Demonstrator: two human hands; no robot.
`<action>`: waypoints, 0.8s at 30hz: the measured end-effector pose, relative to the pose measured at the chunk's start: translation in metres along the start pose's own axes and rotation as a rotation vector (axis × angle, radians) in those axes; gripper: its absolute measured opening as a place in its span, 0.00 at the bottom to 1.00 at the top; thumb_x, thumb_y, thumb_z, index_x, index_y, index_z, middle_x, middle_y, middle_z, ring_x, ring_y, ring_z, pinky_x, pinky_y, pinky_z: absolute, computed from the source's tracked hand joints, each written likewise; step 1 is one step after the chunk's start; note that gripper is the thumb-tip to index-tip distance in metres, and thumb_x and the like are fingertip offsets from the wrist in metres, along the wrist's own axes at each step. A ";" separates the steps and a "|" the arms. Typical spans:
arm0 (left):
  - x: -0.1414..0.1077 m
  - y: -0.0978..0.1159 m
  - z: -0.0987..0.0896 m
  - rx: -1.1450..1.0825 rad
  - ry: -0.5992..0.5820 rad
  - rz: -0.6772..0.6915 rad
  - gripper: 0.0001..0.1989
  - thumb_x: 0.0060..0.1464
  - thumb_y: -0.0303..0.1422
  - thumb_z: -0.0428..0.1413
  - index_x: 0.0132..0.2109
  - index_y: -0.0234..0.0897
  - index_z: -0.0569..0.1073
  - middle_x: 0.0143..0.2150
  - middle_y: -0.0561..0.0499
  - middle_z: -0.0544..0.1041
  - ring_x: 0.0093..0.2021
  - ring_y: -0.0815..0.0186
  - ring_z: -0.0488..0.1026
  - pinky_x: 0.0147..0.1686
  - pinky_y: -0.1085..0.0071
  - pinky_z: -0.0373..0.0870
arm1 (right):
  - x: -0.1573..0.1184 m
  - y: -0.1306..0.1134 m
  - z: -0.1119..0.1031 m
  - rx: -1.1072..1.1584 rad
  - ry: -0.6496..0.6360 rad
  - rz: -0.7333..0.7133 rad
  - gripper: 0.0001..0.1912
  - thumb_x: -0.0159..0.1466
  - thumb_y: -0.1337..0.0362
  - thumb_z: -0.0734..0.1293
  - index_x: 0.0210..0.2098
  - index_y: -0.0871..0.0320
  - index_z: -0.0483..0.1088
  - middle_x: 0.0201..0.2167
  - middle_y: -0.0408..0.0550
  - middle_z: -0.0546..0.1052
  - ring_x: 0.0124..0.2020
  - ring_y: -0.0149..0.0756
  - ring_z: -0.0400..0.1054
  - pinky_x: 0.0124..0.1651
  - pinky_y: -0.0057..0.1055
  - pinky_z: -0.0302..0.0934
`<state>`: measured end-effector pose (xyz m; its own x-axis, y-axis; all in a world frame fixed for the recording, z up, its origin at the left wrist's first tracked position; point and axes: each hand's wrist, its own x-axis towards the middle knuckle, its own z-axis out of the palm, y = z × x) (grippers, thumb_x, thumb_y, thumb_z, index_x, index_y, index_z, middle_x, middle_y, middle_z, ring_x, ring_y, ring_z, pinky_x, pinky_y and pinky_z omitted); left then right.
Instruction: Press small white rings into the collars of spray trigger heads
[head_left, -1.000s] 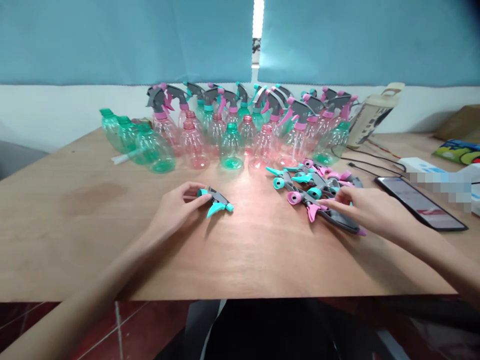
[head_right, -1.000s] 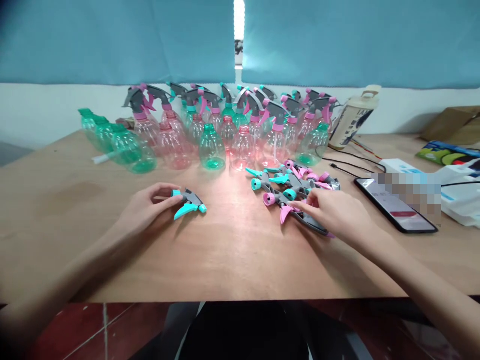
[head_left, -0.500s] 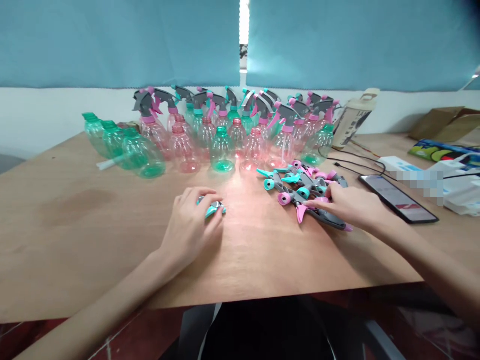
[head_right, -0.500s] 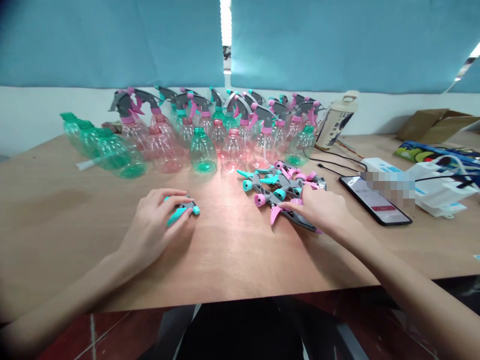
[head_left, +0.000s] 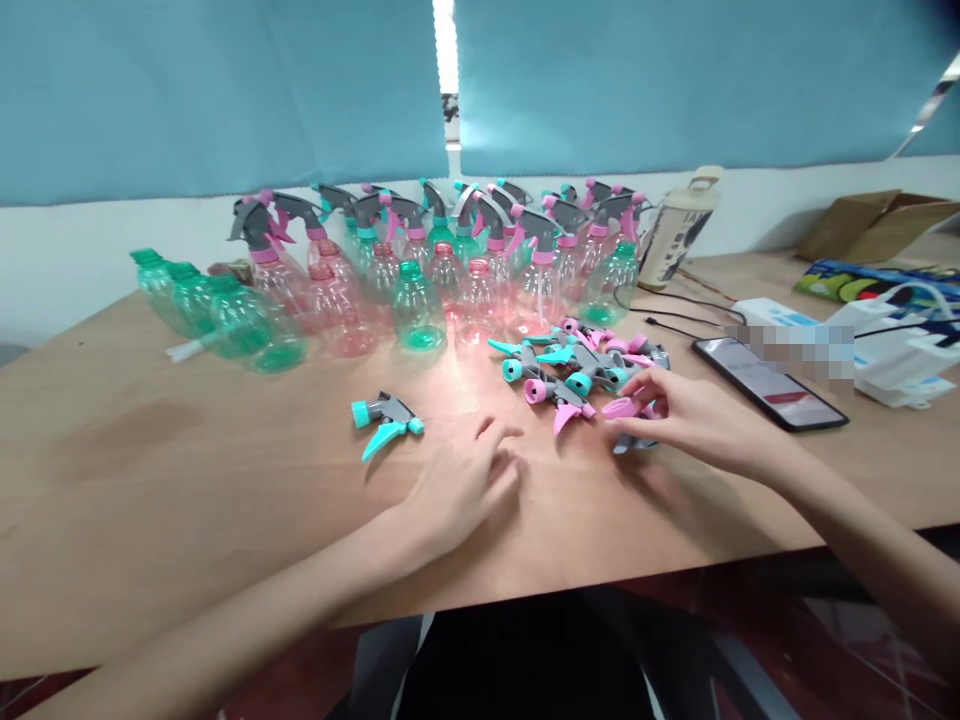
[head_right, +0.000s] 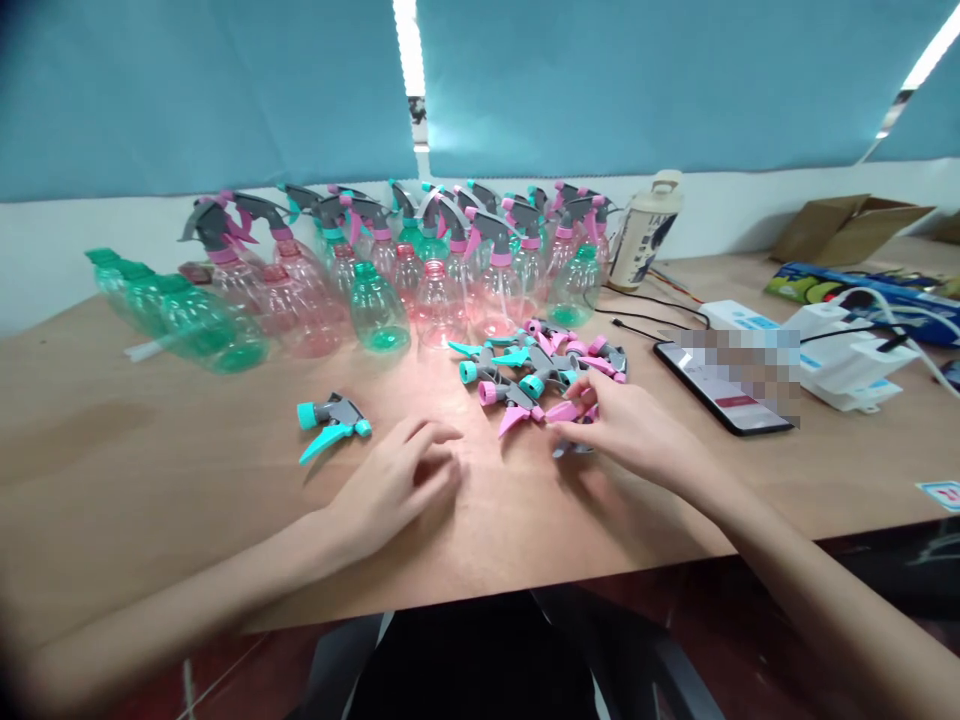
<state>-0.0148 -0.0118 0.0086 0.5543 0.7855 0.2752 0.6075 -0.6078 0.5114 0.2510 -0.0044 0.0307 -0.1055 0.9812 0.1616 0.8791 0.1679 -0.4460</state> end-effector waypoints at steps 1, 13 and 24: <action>0.007 0.000 0.006 -0.083 -0.007 -0.038 0.09 0.58 0.30 0.52 0.46 0.36 0.67 0.44 0.45 0.71 0.43 0.60 0.72 0.40 0.63 0.70 | -0.002 -0.002 -0.003 0.048 -0.036 -0.018 0.17 0.56 0.50 0.67 0.35 0.56 0.71 0.26 0.45 0.76 0.24 0.35 0.68 0.23 0.28 0.58; 0.041 0.000 0.031 -0.195 0.010 -0.018 0.08 0.58 0.35 0.54 0.43 0.38 0.68 0.35 0.53 0.73 0.31 0.68 0.72 0.31 0.71 0.70 | 0.004 -0.038 -0.016 0.409 -0.048 -0.339 0.12 0.57 0.64 0.68 0.42 0.55 0.73 0.38 0.45 0.78 0.31 0.33 0.71 0.29 0.28 0.65; 0.017 -0.008 0.009 -0.196 0.290 0.013 0.04 0.56 0.28 0.52 0.40 0.38 0.66 0.34 0.53 0.66 0.31 0.71 0.67 0.30 0.74 0.69 | 0.037 -0.038 0.042 0.191 0.159 -0.638 0.11 0.58 0.65 0.67 0.42 0.55 0.69 0.34 0.43 0.78 0.38 0.38 0.70 0.57 0.48 0.46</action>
<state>-0.0055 0.0059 0.0019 0.3595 0.7954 0.4880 0.4652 -0.6061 0.6452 0.1945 0.0298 0.0162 -0.4930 0.6610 0.5657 0.5684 0.7370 -0.3658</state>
